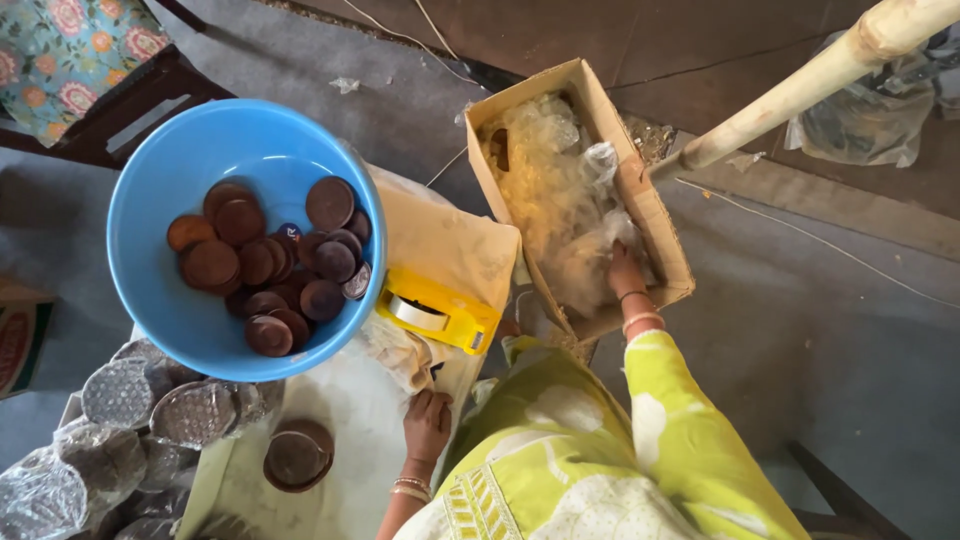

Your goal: Packaging circular cakes into plastic wrap using scissors and a tape dispenser.

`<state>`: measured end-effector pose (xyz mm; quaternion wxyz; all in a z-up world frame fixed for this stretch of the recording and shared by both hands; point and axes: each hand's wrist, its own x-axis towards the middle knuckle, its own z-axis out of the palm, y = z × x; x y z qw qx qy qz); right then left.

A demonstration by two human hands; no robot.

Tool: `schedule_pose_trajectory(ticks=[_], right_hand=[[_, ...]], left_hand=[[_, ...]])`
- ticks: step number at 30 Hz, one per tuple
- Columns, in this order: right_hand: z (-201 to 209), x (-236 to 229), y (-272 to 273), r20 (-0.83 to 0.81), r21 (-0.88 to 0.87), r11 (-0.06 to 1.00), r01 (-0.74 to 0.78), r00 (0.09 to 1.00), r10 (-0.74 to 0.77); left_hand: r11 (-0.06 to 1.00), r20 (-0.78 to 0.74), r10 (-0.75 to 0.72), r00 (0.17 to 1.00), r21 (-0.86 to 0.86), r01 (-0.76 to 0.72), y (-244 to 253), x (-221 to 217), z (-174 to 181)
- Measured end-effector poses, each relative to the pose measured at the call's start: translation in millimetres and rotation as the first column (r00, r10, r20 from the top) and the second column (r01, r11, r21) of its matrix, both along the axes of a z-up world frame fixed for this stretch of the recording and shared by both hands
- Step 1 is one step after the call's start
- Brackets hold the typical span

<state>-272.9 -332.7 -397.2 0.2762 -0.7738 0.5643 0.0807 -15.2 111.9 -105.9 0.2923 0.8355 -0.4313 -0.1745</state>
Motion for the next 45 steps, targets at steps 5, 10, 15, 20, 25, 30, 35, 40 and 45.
schedule_pose_trajectory(ticks=[5, 10, 15, 20, 25, 30, 35, 40, 45], right_hand=[[-55, 5, -37, -0.125, 0.148, 0.986, -0.073, 0.988, 0.092], [125, 52, -20, -0.200, 0.250, 0.966, -0.073, 0.972, 0.125], [206, 62, 29, -0.089, -0.388, 0.914, -0.123, 0.991, 0.095], [190, 72, 60, 0.015, -0.346, 0.856, -0.384, 0.910, 0.414], [118, 40, 36, 0.251, 0.055, 0.997, -0.063, 0.967, 0.048], [101, -1, -9, 0.815, 0.292, 0.937, 0.189, 0.463, -0.348], [210, 12, 7, 0.798, 0.348, 0.902, 0.254, 0.425, -0.427], [211, 10, 20, 0.396, -0.284, 0.924, 0.257, 0.909, -0.131], [22, -25, -7, -0.082, -0.019, 0.997, -0.075, 0.994, 0.073]], left_hand=[[0.998, 0.126, -0.045, 0.991, -0.048, 0.051, 2, -4, -11], [0.998, 0.141, -0.044, 0.989, -0.036, 0.050, 2, -4, -13], [0.997, 0.143, -0.071, 0.987, -0.022, 0.075, 2, -3, -11], [0.995, 0.159, -0.083, 0.984, -0.039, 0.090, 2, -4, -9], [0.996, 0.153, -0.078, 0.985, -0.041, 0.085, -1, 0, -3], [0.991, 0.060, -0.127, 0.990, -0.045, 0.129, -10, 12, 9], [0.967, -0.002, -0.250, 0.968, -0.045, 0.250, -21, 18, 18], [0.958, 0.035, -0.270, 0.962, -0.085, 0.272, -31, 19, 30], [0.984, 0.116, -0.155, 0.981, -0.068, 0.163, -24, 19, 22]])
